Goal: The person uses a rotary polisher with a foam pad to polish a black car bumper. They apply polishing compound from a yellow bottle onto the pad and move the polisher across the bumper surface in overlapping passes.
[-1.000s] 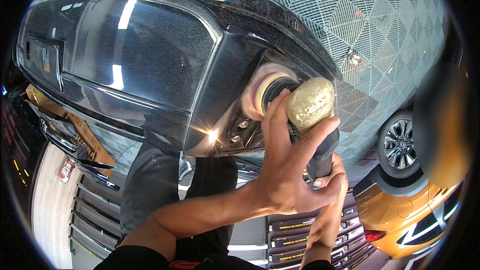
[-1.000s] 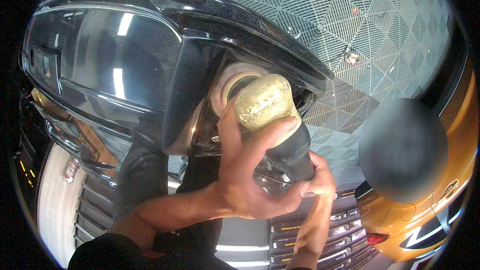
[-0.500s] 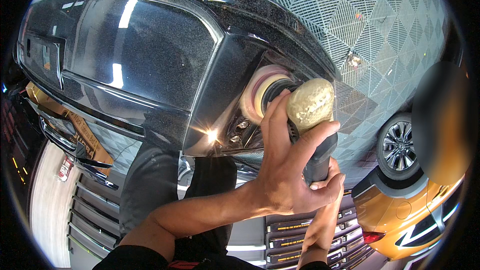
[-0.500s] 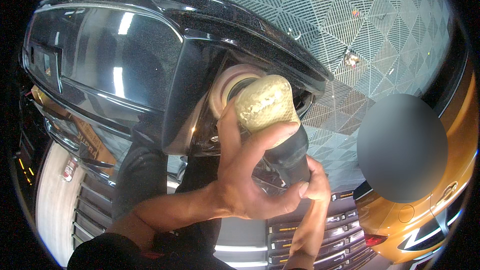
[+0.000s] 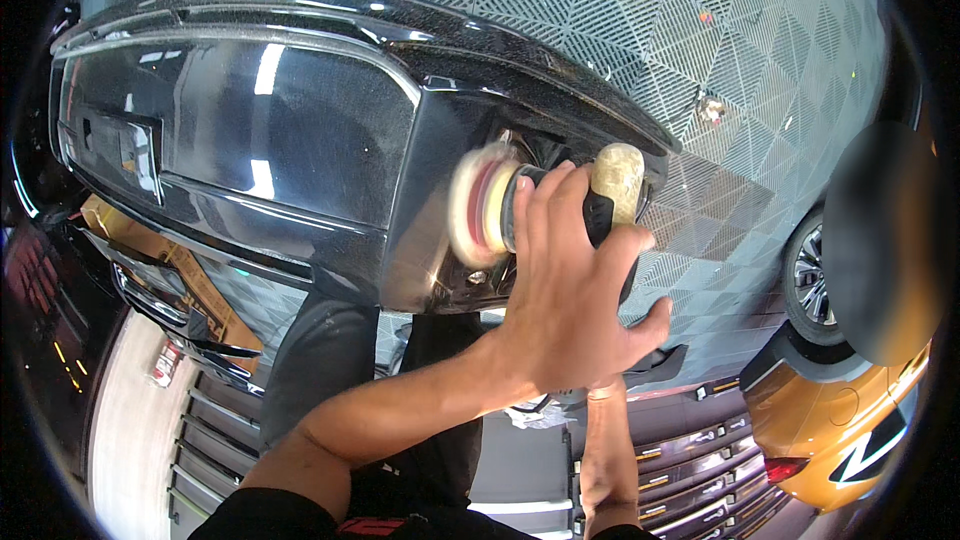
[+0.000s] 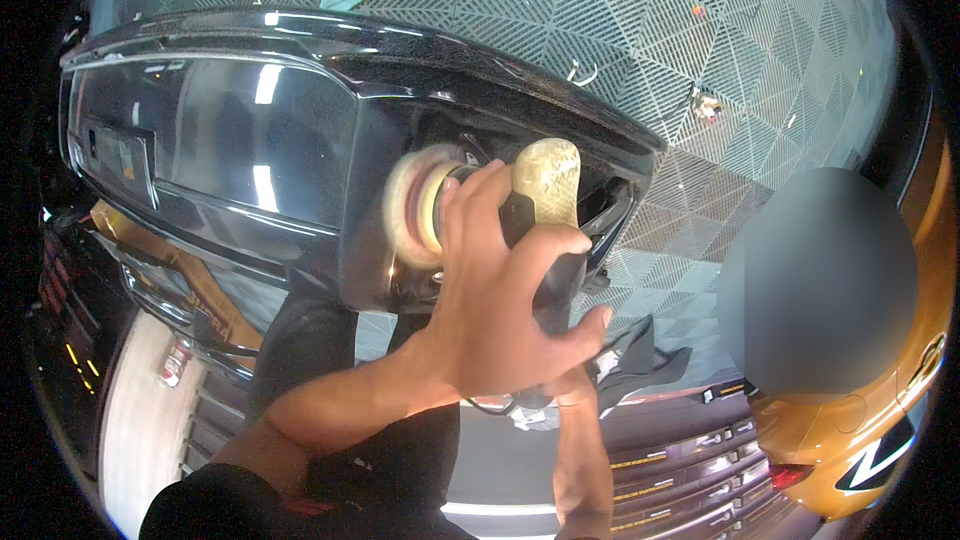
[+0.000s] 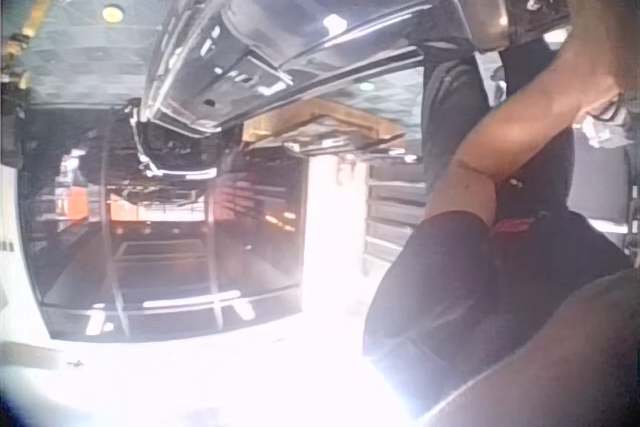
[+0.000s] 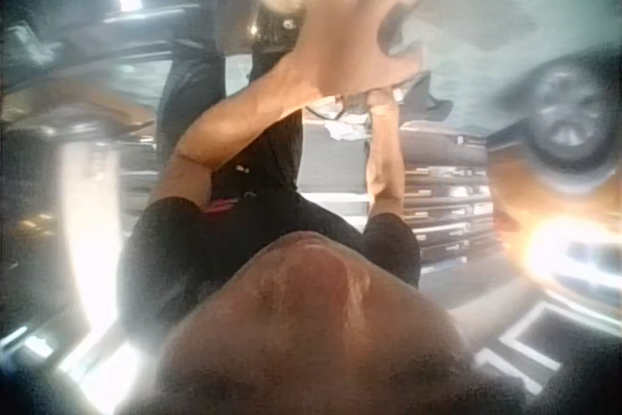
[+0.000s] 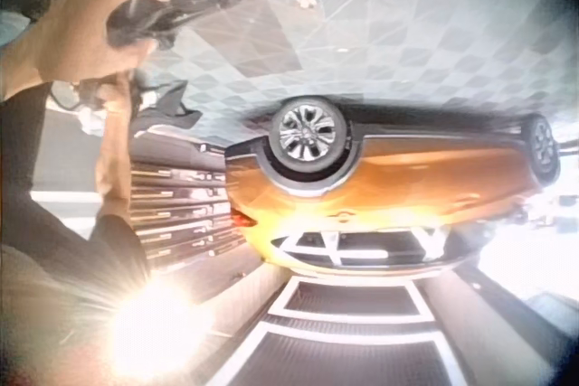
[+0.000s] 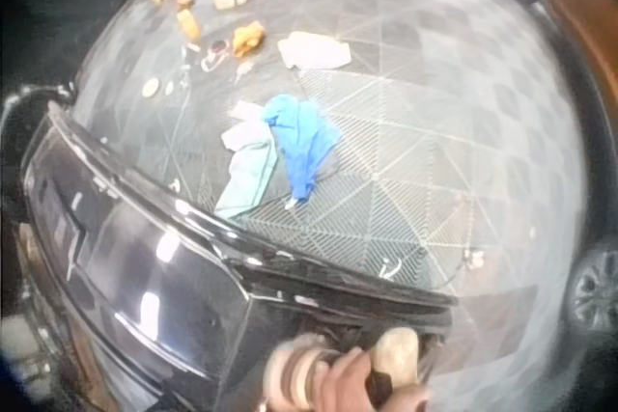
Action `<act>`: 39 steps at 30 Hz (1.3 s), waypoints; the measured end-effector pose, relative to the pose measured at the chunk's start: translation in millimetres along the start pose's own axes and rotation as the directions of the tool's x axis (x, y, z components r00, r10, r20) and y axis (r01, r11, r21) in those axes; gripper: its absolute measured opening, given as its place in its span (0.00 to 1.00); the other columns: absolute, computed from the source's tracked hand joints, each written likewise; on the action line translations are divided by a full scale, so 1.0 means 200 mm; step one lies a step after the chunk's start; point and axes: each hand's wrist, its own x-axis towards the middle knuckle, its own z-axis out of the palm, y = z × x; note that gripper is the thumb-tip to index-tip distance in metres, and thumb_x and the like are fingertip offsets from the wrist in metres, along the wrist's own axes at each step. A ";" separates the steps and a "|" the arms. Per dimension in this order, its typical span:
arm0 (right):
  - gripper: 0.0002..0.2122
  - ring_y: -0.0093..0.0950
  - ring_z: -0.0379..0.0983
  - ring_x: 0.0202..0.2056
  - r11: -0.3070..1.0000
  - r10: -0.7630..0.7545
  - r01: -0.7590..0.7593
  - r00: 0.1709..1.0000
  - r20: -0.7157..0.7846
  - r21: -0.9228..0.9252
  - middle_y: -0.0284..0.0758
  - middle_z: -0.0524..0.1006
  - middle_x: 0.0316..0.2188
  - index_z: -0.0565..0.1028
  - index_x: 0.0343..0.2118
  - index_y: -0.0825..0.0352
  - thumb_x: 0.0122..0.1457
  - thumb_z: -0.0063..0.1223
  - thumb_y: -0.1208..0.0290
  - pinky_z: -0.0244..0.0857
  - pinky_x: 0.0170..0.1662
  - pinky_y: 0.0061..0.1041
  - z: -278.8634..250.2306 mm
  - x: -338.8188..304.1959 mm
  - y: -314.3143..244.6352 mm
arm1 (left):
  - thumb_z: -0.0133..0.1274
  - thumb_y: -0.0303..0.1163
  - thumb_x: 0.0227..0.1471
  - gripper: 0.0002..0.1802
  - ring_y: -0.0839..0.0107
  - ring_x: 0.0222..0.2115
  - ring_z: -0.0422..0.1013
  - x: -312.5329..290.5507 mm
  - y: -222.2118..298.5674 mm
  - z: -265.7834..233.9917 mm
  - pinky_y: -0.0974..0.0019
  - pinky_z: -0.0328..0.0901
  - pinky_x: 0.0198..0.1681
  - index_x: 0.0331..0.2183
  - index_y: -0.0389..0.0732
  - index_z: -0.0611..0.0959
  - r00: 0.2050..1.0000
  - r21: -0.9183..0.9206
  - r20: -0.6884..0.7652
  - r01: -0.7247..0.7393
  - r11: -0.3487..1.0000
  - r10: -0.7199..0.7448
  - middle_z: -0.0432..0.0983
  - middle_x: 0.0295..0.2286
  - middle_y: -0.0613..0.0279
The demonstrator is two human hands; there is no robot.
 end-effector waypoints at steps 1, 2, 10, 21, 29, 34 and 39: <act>0.42 0.30 0.80 0.43 0.999 -0.011 0.010 1.000 0.017 0.031 0.43 0.81 0.44 0.72 0.54 0.76 0.38 0.80 0.57 0.76 0.47 0.31 0.03 0.03 0.01 | 0.73 0.38 0.33 0.34 0.29 0.58 0.53 0.00 0.00 0.00 0.27 0.44 0.60 0.45 0.46 0.77 1.000 0.029 0.005 0.003 1.000 -0.003 0.55 0.55 0.35; 0.42 0.31 0.80 0.43 0.998 -0.019 0.017 0.999 0.032 0.061 0.43 0.81 0.44 0.72 0.54 0.76 0.38 0.80 0.57 0.76 0.47 0.31 0.05 0.06 0.01 | 0.73 0.38 0.33 0.34 0.29 0.58 0.53 0.00 0.00 0.00 0.26 0.44 0.60 0.44 0.45 0.77 1.000 0.066 0.019 -0.002 0.998 0.001 0.56 0.55 0.34; 0.41 0.31 0.81 0.41 0.963 -0.068 0.040 0.993 0.097 0.266 0.43 0.81 0.43 0.72 0.53 0.76 0.38 0.80 0.58 0.76 0.46 0.31 0.17 0.18 0.02 | 0.68 0.37 0.39 0.26 0.31 0.58 0.54 0.07 0.03 -0.01 0.24 0.44 0.59 0.42 0.39 0.80 0.992 0.266 0.125 -0.054 0.963 0.021 0.59 0.53 0.32; 0.39 0.31 0.81 0.39 0.854 0.006 -0.118 0.976 0.217 0.507 0.43 0.81 0.41 0.72 0.52 0.75 0.39 0.79 0.58 0.77 0.44 0.31 0.23 -0.10 0.23 | 0.65 0.34 0.38 0.22 0.32 0.57 0.57 0.08 0.04 -0.02 0.26 0.43 0.62 0.38 0.38 0.81 0.991 0.307 0.135 -0.051 0.950 0.010 0.62 0.52 0.30; 0.38 0.31 0.81 0.38 0.823 -0.001 -0.129 0.974 0.228 0.553 0.43 0.81 0.39 0.72 0.52 0.75 0.40 0.78 0.58 0.78 0.43 0.31 0.25 -0.12 0.22 | 0.67 0.34 0.39 0.25 0.33 0.58 0.56 0.06 0.03 -0.04 0.26 0.43 0.61 0.41 0.42 0.79 0.986 0.265 0.169 -0.037 0.964 -0.009 0.60 0.53 0.33; 0.38 0.32 0.82 0.37 0.804 -0.019 -0.132 0.969 0.247 0.579 0.43 0.81 0.39 0.72 0.51 0.75 0.40 0.78 0.58 0.78 0.42 0.31 0.29 -0.13 0.23 | 0.68 0.32 0.38 0.26 0.34 0.57 0.56 0.05 0.04 -0.10 0.29 0.47 0.61 0.43 0.45 0.79 0.992 0.244 0.129 -0.027 0.969 -0.005 0.60 0.52 0.36; 0.37 0.32 0.82 0.36 0.785 0.002 -0.158 0.968 0.252 0.600 0.43 0.81 0.38 0.72 0.51 0.74 0.41 0.78 0.58 0.78 0.41 0.31 0.41 -0.30 0.34 | 0.68 0.32 0.38 0.27 0.33 0.56 0.57 -0.13 0.07 -0.21 0.32 0.50 0.61 0.44 0.46 0.80 0.969 0.258 0.234 0.011 0.966 -0.073 0.60 0.52 0.35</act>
